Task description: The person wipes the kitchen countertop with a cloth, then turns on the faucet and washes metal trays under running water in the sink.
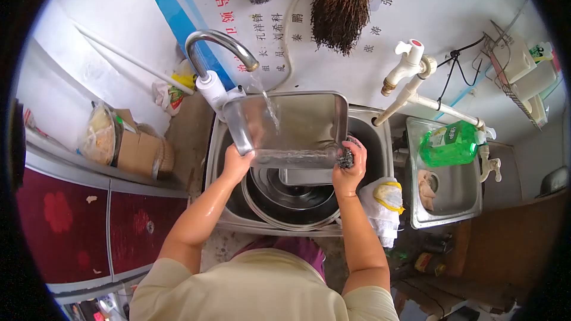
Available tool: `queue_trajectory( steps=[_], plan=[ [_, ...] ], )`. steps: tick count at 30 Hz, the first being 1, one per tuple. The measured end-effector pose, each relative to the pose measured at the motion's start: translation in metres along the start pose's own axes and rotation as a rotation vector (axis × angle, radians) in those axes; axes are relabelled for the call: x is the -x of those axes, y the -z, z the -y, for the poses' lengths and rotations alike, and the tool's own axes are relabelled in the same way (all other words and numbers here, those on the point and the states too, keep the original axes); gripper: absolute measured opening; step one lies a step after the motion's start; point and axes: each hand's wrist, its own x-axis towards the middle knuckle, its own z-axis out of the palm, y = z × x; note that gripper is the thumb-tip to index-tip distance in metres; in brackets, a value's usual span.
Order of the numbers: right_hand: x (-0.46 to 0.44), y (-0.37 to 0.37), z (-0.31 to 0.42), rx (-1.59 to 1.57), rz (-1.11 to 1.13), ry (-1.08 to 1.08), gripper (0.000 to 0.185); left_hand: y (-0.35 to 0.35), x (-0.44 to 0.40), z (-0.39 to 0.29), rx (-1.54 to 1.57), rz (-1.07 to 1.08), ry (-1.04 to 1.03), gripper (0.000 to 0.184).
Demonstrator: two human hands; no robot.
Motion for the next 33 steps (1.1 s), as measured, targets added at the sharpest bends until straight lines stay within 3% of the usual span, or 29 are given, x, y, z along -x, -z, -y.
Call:
queue_trajectory(
  steps=[1, 2, 5, 9, 16, 19, 22, 25, 28, 33],
  plan=[
    [-0.006, 0.001, 0.007, 0.021, -0.014, 0.07, 0.029, -0.009, 0.0, 0.006, 0.022, -0.084, 0.041, 0.018],
    [-0.012, 0.002, 0.013, 0.041, -0.03, 0.14, 0.028, -0.015, 0.0, 0.009, -0.056, -0.178, -0.047, 0.016],
    [-0.026, 0.007, 0.02, 0.076, -0.036, 0.178, 0.027, -0.027, -0.001, 0.004, -0.123, -0.13, 0.069, 0.009],
    [-0.032, 0.012, 0.017, 0.118, -0.058, 0.182, 0.026, -0.034, 0.0, -0.006, 0.064, -0.012, 0.162, 0.004],
    [-0.027, 0.022, 0.002, 0.152, -0.115, 0.111, 0.025, -0.022, -0.006, -0.001, 0.398, 0.36, 0.109, 0.034],
    [-0.03, 0.024, 0.002, 0.13, -0.156, 0.144, 0.031, -0.014, -0.007, 0.003, 0.666, 0.557, 0.129, 0.037],
    [-0.033, 0.026, 0.005, 0.115, -0.169, 0.175, 0.035, -0.013, -0.021, 0.004, 1.212, 0.821, 0.255, 0.038],
    [-0.033, 0.028, 0.005, 0.106, -0.164, 0.208, 0.039, -0.015, -0.018, -0.02, 1.164, 0.637, 0.4, 0.036],
    [-0.031, 0.029, 0.005, 0.107, -0.143, 0.229, 0.043, -0.023, -0.014, -0.031, 0.875, 0.452, 0.423, 0.029],
    [-0.026, 0.037, 0.005, 0.106, -0.081, 0.319, 0.05, -0.028, -0.031, -0.013, 0.626, 0.498, 0.414, 0.029]
  ],
)
